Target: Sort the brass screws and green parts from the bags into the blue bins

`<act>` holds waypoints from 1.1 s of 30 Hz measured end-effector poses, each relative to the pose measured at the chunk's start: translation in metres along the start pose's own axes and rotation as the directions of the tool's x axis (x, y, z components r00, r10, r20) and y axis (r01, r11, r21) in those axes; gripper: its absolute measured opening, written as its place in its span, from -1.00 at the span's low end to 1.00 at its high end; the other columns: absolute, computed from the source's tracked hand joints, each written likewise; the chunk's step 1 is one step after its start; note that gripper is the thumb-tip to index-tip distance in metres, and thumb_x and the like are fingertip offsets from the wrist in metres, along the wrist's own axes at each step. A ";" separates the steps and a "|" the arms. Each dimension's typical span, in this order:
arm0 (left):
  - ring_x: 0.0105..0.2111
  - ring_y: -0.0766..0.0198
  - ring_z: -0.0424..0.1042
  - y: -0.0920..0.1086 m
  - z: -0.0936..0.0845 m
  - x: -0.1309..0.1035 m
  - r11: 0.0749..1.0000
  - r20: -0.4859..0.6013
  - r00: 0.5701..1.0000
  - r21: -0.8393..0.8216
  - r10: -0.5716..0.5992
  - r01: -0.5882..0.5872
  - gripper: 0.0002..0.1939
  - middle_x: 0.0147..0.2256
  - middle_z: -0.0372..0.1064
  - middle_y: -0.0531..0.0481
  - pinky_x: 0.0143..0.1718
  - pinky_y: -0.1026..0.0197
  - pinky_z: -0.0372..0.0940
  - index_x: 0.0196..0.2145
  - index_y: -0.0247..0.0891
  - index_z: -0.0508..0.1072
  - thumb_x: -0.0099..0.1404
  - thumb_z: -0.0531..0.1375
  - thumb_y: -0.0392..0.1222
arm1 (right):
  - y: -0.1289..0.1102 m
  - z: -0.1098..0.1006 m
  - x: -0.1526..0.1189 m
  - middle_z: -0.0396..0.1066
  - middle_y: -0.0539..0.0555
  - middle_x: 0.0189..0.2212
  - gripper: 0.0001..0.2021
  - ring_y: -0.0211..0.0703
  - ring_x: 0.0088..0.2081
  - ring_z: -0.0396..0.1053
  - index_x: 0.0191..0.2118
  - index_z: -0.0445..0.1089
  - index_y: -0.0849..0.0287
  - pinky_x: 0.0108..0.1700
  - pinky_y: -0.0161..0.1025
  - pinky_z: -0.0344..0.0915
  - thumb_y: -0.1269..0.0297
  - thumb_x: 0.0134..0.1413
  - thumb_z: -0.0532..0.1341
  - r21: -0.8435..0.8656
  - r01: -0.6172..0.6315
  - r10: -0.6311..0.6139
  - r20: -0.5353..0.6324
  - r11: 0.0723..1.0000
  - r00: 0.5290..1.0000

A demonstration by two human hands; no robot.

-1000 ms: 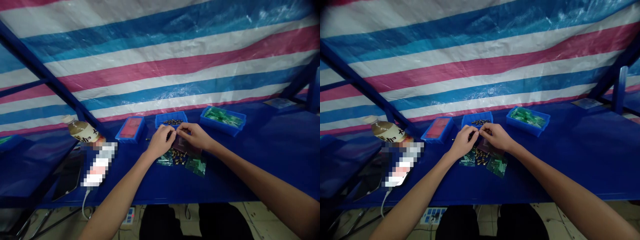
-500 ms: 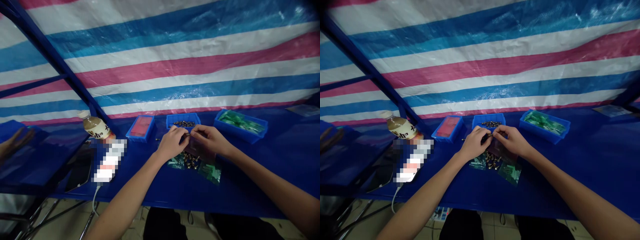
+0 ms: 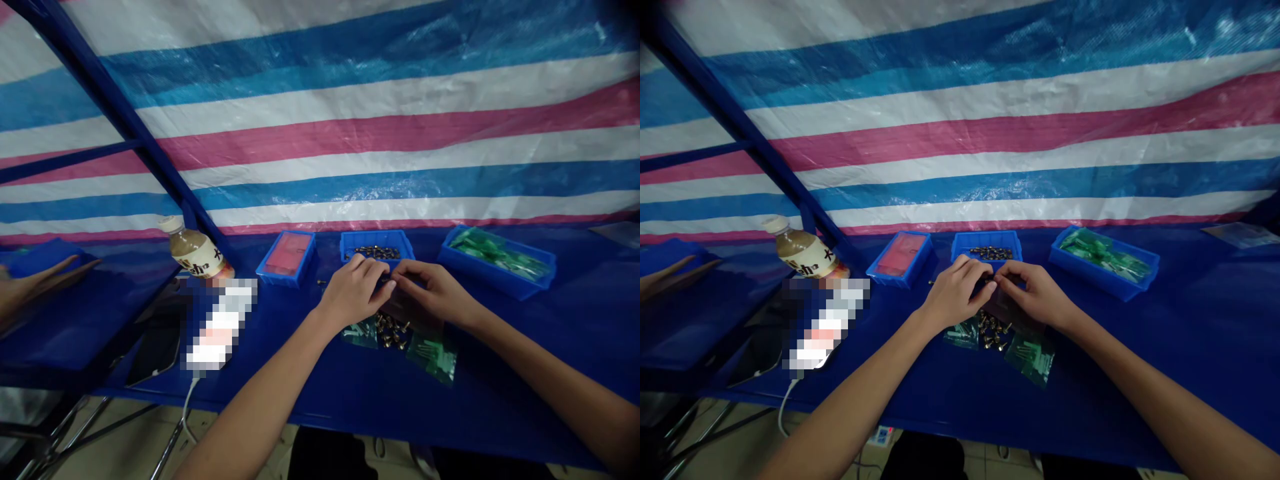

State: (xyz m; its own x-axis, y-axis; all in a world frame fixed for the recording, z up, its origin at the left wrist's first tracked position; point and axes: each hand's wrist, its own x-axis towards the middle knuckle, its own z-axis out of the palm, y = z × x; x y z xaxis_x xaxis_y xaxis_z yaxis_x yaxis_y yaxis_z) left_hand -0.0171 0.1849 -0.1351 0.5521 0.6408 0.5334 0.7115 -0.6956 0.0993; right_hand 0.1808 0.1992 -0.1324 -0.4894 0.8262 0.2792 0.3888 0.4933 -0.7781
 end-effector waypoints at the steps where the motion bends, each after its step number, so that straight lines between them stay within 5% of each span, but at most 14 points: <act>1: -0.14 0.14 0.28 0.000 0.000 0.000 1.000 0.004 1.000 -0.009 -0.002 0.003 -0.77 -0.19 0.41 -0.08 -0.11 0.11 0.30 -0.12 -0.25 0.34 0.44 -0.04 -0.12 | 0.000 0.000 0.000 0.44 0.04 -0.41 -0.76 -0.12 -0.35 0.37 -0.33 0.40 0.15 -0.28 -0.22 0.28 0.11 0.23 0.13 -0.002 0.001 -0.001 -0.004 1.000 1.000; 8: -0.16 0.13 0.29 0.002 0.006 0.001 1.000 0.041 0.999 0.007 -0.021 0.021 -0.69 -0.30 0.38 -0.08 -0.12 0.09 0.30 -0.28 -0.25 0.35 0.48 -0.13 -0.16 | 0.000 0.000 0.000 0.44 0.05 -0.40 -0.76 -0.12 -0.33 0.37 -0.33 0.40 0.15 -0.26 -0.22 0.29 0.13 0.24 0.11 -0.016 0.020 -0.020 -0.015 1.000 1.000; 13: -0.11 0.13 0.30 0.002 0.005 0.000 0.990 0.013 0.996 -0.112 -0.088 0.089 -0.82 -0.18 0.40 -0.06 -0.17 0.11 0.34 -0.08 -0.22 0.30 0.40 0.04 -0.14 | -0.002 -0.001 0.001 0.42 0.04 -0.41 -0.77 -0.15 -0.35 0.36 -0.32 0.39 0.16 -0.27 -0.24 0.27 0.14 0.24 0.11 0.011 0.018 -0.017 -0.039 1.000 0.999; 18: -0.10 0.16 0.30 0.000 0.007 0.000 0.991 0.014 0.998 -0.118 -0.069 0.070 -0.87 -0.19 0.41 -0.02 -0.14 0.12 0.32 -0.14 -0.19 0.32 0.39 0.03 -0.29 | -0.003 -0.004 0.001 0.42 0.04 -0.41 -0.78 -0.17 -0.35 0.35 -0.32 0.38 0.17 -0.27 -0.25 0.27 0.16 0.24 0.10 0.018 0.030 -0.029 -0.060 0.999 0.998; 33: -0.13 0.14 0.29 -0.004 0.002 0.004 0.998 -0.005 1.000 -0.058 -0.009 0.009 -0.83 -0.21 0.43 -0.04 -0.13 0.08 0.33 -0.19 -0.19 0.39 0.42 0.03 -0.14 | -0.003 -0.004 0.001 0.42 0.03 -0.41 -0.81 -0.20 -0.36 0.33 -0.32 0.38 0.17 -0.28 -0.26 0.24 0.22 0.24 0.11 -0.033 0.050 -0.052 -0.075 0.998 0.996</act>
State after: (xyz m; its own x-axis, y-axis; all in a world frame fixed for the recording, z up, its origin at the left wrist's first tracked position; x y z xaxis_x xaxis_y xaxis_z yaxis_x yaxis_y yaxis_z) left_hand -0.0166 0.1909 -0.1353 0.5435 0.6456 0.5365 0.6898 -0.7077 0.1527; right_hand 0.1824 0.1996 -0.1278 -0.4494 0.8172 0.3608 0.3894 0.5428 -0.7441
